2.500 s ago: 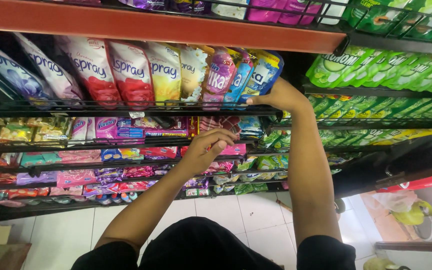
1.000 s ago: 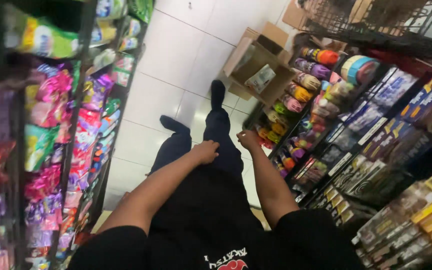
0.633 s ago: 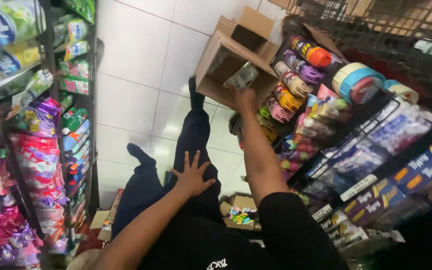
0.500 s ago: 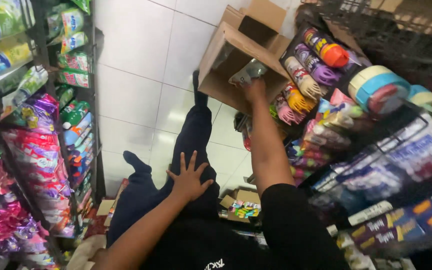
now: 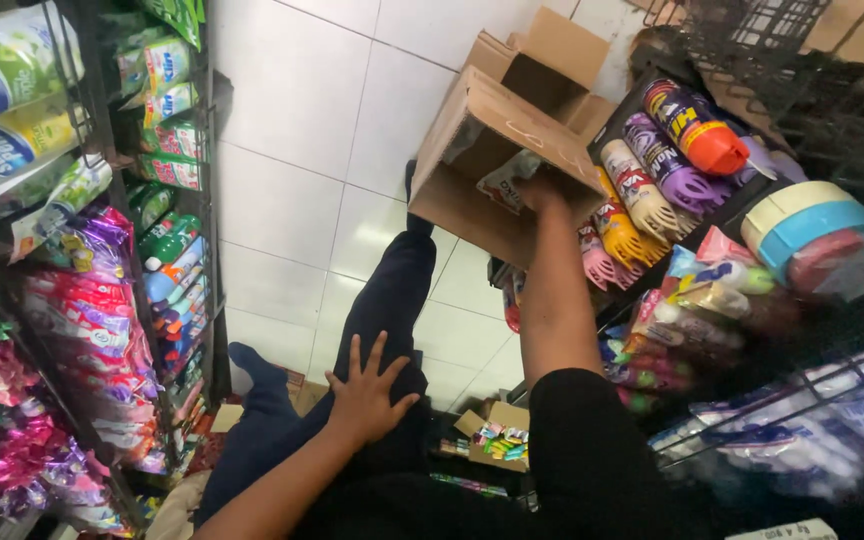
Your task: Scans product barcodes and arranges items on grocery store shelves.
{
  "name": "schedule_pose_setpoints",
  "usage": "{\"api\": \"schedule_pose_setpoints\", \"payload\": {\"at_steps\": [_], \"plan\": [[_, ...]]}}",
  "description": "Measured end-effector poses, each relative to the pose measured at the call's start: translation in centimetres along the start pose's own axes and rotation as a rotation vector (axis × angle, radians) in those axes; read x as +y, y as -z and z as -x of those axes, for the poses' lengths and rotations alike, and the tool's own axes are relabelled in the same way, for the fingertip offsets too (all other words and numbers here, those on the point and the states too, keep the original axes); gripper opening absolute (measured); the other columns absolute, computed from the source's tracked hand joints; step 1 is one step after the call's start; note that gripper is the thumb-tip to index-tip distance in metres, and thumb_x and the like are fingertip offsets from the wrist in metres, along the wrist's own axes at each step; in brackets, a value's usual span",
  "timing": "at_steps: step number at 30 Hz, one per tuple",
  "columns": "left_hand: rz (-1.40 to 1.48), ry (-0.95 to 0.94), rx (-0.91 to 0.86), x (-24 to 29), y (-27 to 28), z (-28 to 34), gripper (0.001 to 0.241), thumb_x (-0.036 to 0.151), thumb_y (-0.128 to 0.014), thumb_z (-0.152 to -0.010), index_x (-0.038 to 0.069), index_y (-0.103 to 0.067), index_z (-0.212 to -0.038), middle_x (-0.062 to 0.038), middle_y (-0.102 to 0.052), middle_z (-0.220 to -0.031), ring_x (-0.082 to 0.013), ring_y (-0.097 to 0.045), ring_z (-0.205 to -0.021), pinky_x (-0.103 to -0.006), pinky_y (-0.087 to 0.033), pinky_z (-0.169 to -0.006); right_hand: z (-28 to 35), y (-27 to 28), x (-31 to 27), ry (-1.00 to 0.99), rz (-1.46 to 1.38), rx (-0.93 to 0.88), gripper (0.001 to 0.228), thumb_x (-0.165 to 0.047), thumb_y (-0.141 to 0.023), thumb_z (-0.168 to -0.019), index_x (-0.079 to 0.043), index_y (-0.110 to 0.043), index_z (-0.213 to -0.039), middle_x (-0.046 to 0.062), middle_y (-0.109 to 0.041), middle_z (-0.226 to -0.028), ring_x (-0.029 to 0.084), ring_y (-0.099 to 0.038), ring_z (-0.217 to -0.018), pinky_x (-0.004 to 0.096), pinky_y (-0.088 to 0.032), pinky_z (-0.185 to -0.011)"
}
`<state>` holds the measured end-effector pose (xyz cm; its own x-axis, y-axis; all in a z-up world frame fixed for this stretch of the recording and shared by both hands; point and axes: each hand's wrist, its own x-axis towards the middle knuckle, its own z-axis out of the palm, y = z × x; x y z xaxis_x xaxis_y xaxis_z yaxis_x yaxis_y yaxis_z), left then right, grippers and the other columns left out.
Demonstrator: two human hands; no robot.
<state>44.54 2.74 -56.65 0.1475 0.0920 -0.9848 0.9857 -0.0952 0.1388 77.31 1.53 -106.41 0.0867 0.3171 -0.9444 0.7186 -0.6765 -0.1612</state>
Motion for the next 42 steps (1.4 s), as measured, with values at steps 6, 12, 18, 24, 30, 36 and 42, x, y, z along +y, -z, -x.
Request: {"api": "schedule_pose_setpoints", "payload": {"at_steps": [6, 12, 18, 24, 30, 36, 42], "plan": [[-0.030, -0.028, -0.012, 0.4, -0.5, 1.6, 0.069, 0.064, -0.061, -0.088, 0.032, -0.045, -0.148, -0.004, -0.003, -0.170, -0.0438, 0.007, -0.155, -0.0885, -0.020, -0.101, 10.7, 2.2, -4.2, 0.038, -0.014, 0.183, 0.085, -0.054, -0.065, -0.091, 0.008, -0.044, -0.145, 0.029, -0.050, -0.145, 0.041, -0.050, -0.134, 0.044, -0.043, -0.110], [-0.069, -0.027, -0.024, 0.6, -0.1, 4.1, 0.076, 0.068, -0.052, -0.092, 0.029, -0.036, -0.156, -0.006, -0.006, -0.171, -0.0414, -0.002, -0.157, -0.0828, -0.023, -0.106, 23.8, 3.6, -9.7, 0.103, 0.057, 0.310, 0.076, -0.056, -0.066, -0.090, -0.003, -0.051, -0.142, 0.017, -0.044, -0.155, 0.036, -0.042, -0.143, 0.064, -0.037, -0.106], [-0.183, -0.157, 0.188, -3.6, -1.9, 7.0, 0.074, 0.064, -0.053, -0.098, 0.017, -0.042, -0.153, -0.013, -0.024, -0.168, -0.0380, -0.020, -0.155, -0.0735, -0.023, -0.116, 37.9, 4.1, -16.5, 0.297, -0.082, 0.594, 0.071, -0.052, -0.066, -0.091, -0.007, -0.053, -0.145, 0.015, -0.046, -0.153, 0.035, -0.045, -0.139, 0.060, -0.039, -0.102], [0.062, -0.533, 0.737, -10.3, 2.0, 12.0, 0.058, 0.030, -0.075, -0.086, 0.012, -0.055, -0.137, -0.015, -0.045, -0.153, -0.0340, -0.043, -0.141, -0.0564, -0.037, -0.111, 55.3, 0.1, -24.5, 0.498, -0.039, 0.797, 0.059, -0.035, -0.073, -0.092, -0.003, -0.057, -0.139, 0.013, -0.051, -0.147, 0.035, -0.050, -0.134, 0.052, -0.039, -0.104], [0.166, -1.023, 1.143, -15.9, 8.8, 26.0, 0.058, 0.026, -0.082, -0.083, 0.005, -0.057, -0.131, -0.020, -0.055, -0.144, -0.0405, -0.050, -0.134, -0.0503, -0.042, -0.112, 74.2, -5.5, -33.3, 0.793, -0.033, 0.983, 0.052, -0.022, -0.076, -0.089, -0.002, -0.060, -0.135, 0.013, -0.056, -0.142, 0.030, -0.055, -0.118, 0.050, -0.038, -0.104], [0.354, -1.256, 0.996, -24.2, 4.3, 35.4, 0.034, 0.024, -0.083, -0.086, 0.005, -0.072, -0.113, -0.015, -0.076, -0.115, -0.0290, -0.075, -0.105, -0.0374, -0.060, -0.089, 88.1, -11.6, -39.0, 1.032, 0.010, 1.023, 0.053, -0.013, -0.078, -0.085, -0.001, -0.061, -0.133, 0.014, -0.055, -0.139, 0.034, -0.055, -0.115, 0.049, -0.039, -0.103], [0.754, -1.344, 0.825, -29.9, -1.7, 40.3, 0.015, -0.001, -0.071, -0.096, 0.001, -0.074, -0.110, -0.015, -0.079, -0.112, -0.0217, -0.077, -0.100, -0.0328, -0.063, -0.091, 94.1, -15.8, -39.6, 1.275, 0.065, 0.988, 0.049, -0.006, -0.080, -0.083, -0.003, -0.064, -0.130, 0.014, -0.061, -0.131, 0.035, -0.059, -0.114, 0.047, -0.046, -0.098]]}}
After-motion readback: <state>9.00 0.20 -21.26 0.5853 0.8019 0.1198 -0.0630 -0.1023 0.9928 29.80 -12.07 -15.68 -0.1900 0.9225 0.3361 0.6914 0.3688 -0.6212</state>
